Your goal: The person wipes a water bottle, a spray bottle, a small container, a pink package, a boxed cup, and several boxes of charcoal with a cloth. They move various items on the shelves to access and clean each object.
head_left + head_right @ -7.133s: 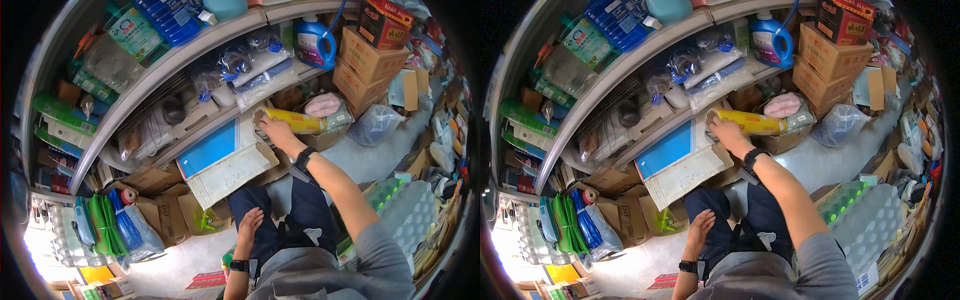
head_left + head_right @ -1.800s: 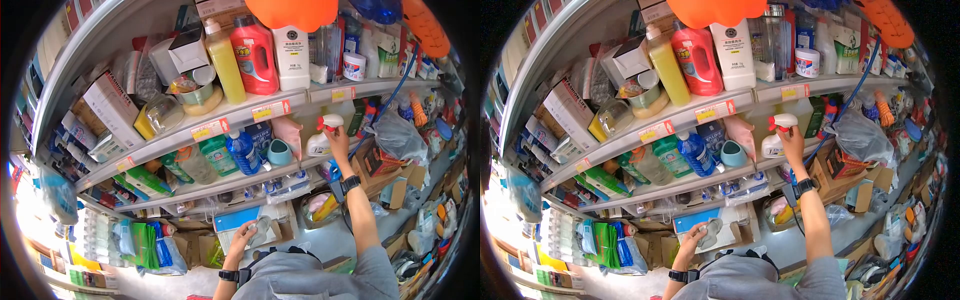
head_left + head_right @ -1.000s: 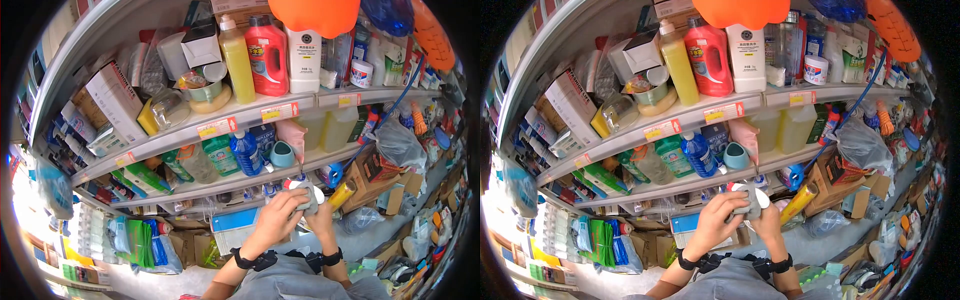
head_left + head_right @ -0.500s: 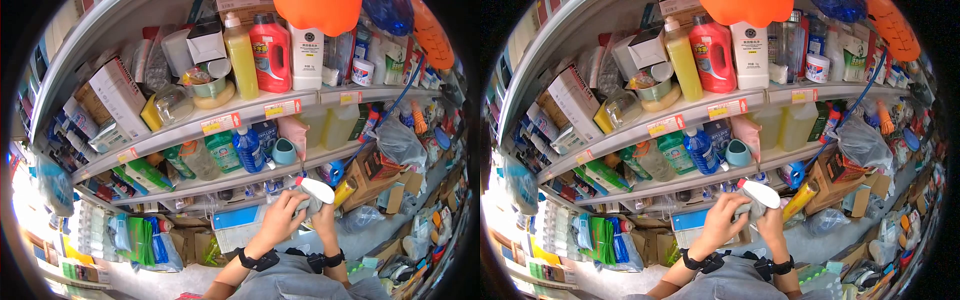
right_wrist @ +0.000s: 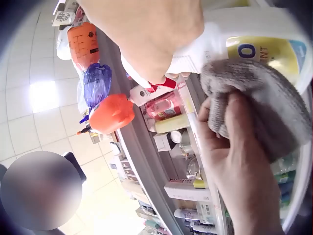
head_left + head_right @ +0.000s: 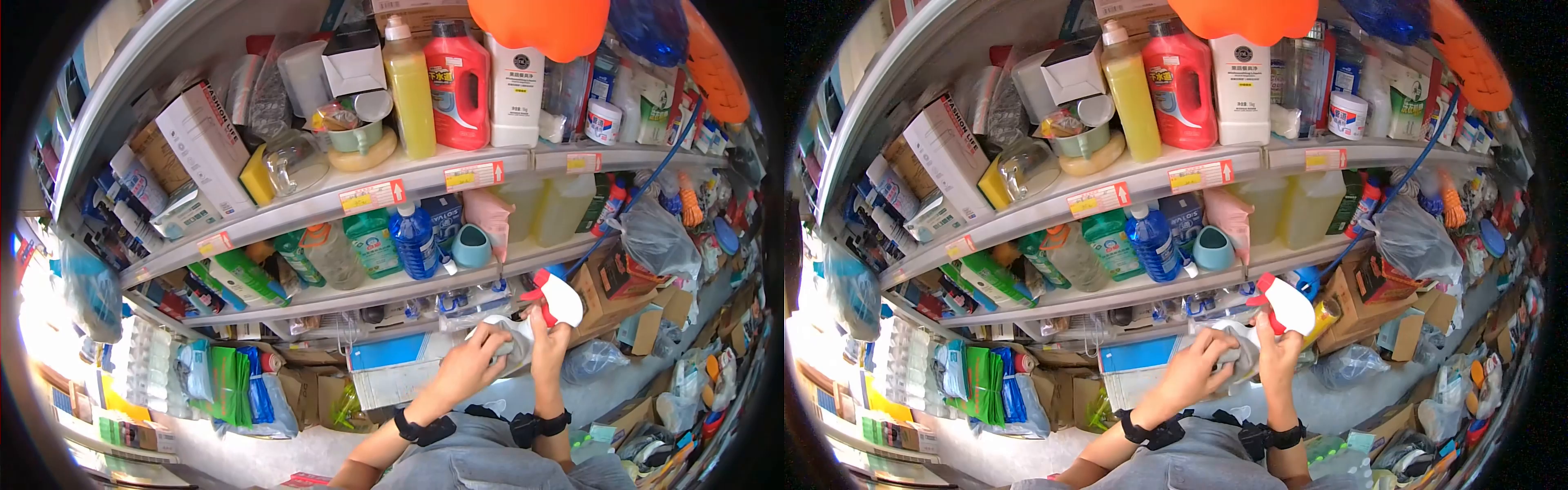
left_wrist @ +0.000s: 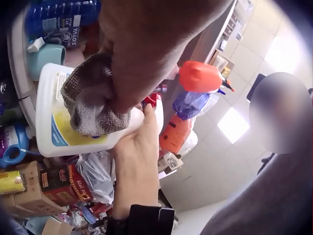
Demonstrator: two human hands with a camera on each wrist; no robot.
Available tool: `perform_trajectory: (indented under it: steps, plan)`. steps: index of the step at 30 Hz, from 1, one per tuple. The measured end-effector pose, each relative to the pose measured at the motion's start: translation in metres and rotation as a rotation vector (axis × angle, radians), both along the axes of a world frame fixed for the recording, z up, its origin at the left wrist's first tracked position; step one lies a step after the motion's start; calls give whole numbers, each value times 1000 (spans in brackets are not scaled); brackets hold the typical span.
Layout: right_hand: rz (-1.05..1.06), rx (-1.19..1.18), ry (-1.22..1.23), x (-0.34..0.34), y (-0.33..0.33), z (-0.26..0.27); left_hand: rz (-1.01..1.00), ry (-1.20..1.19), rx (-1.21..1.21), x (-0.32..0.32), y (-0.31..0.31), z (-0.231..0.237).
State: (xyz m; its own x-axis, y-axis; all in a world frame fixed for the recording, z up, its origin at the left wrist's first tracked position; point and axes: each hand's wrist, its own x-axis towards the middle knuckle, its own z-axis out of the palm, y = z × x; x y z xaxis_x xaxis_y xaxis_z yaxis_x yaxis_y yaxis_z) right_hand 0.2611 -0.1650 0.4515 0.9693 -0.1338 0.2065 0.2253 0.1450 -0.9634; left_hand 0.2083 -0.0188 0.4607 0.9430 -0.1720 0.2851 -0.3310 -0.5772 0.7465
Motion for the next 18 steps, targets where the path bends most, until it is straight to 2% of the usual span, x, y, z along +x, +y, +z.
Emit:
perform_trajectory:
  steps: [4, 7, 9, 11, 13, 14, 18]
  plan:
    - [3, -28, -50, 0, 2, 3, 50, -21, 46, -7, 13, -22]
    - [-36, 59, -85, 4, 1, 7, 123, -4, 42, -11, 31, -44]
    - [-8, 45, -104, 6, 0, 8, 243, 44, -121, -13, 37, -45]
    - [23, 27, -115, 4, 2, 7, 302, 8, -163, -11, 34, -37]
    - [68, 24, -74, 1, 12, 8, 240, -307, -62, -6, 31, -26]
    - [80, 69, -63, -2, 20, 15, 189, -390, -36, -4, 25, -26]
    - [152, 49, -13, -6, 28, 21, 183, -432, -88, 7, 18, -23]
